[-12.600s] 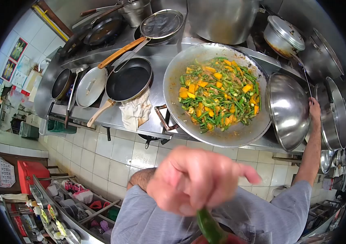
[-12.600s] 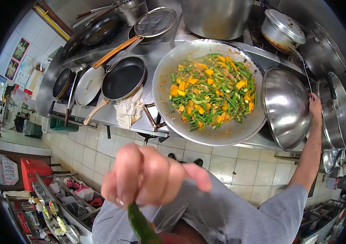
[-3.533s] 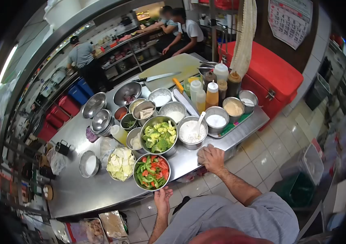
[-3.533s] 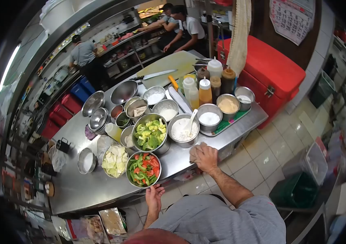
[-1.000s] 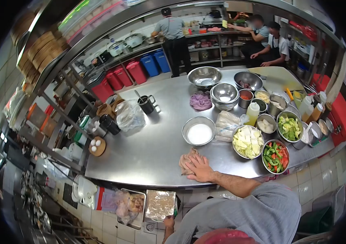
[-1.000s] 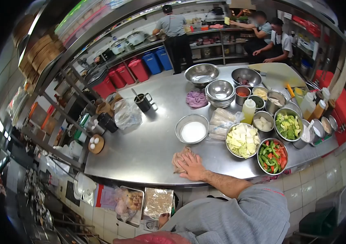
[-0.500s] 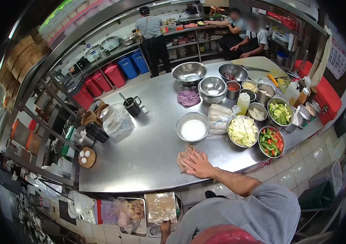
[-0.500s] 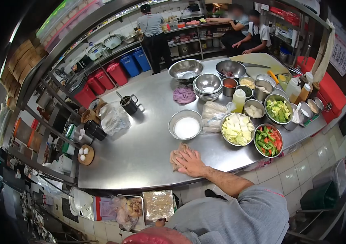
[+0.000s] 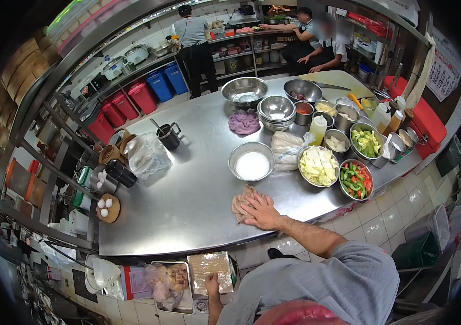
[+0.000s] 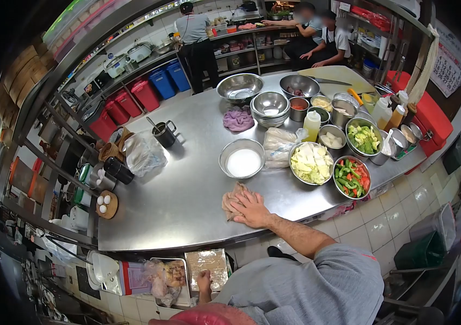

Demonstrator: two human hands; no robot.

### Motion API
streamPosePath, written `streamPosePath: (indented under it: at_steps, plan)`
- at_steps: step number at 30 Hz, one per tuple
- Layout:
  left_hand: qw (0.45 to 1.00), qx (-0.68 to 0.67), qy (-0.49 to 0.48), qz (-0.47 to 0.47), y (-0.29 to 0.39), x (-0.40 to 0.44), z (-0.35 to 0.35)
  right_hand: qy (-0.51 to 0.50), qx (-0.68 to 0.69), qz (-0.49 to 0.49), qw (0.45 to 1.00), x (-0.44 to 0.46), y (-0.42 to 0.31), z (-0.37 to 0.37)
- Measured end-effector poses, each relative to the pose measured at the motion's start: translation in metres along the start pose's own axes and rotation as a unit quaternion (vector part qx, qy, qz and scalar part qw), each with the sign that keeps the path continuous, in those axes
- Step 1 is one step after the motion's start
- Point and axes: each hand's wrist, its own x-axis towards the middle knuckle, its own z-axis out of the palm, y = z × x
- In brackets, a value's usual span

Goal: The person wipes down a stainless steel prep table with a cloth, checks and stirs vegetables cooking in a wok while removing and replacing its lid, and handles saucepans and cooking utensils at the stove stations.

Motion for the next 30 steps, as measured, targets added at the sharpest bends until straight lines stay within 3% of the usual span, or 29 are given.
streamPosePath:
  at_steps: [1,3,4,6,8,11,13,17,19,21,27,30]
  plan:
    - [0.998,-0.056,-0.017,0.003,0.051,-0.019,0.006,0.002,-0.001,0.006,1.000,0.000,-0.001,0.000]
    - [0.989,-0.103,-0.045,0.100,0.098,-0.025,0.014,-0.006,-0.004,0.011,1.000,0.001,-0.002,0.001]
    - [0.989,-0.104,-0.045,0.099,0.121,-0.030,0.020,-0.014,-0.008,0.015,1.000,0.001,-0.002,0.001]
    - [0.977,-0.066,-0.041,0.196,0.167,-0.039,0.031,-0.016,-0.008,0.017,1.000,0.000,-0.003,0.002]
    - [0.974,-0.067,-0.055,0.211,0.200,-0.045,0.046,-0.015,-0.010,0.019,1.000,-0.001,-0.003,0.004]
    - [0.968,-0.030,-0.071,0.238,0.215,-0.044,0.064,-0.017,-0.012,0.016,1.000,0.001,-0.001,0.002]
    - [0.935,0.066,-0.115,0.330,0.232,-0.051,0.081,-0.035,0.004,0.023,0.999,0.001,-0.003,-0.003]
    - [0.899,0.137,-0.181,0.375,0.264,-0.075,0.115,-0.053,0.010,0.028,0.998,0.004,0.004,-0.002]
    - [0.808,0.217,-0.184,0.516,0.267,-0.078,0.130,-0.071,0.036,0.022,0.997,0.004,0.008,0.003]
    - [0.810,0.215,-0.212,0.503,0.268,-0.082,0.141,-0.072,0.086,0.037,0.993,0.004,0.014,0.007]
    - [0.746,0.309,-0.164,0.567,0.291,-0.084,0.171,-0.044,0.229,0.052,0.971,0.008,0.029,0.003]
    - [0.735,0.318,-0.151,0.579,0.291,-0.069,0.191,0.057,0.354,0.096,0.929,0.008,0.029,0.009]
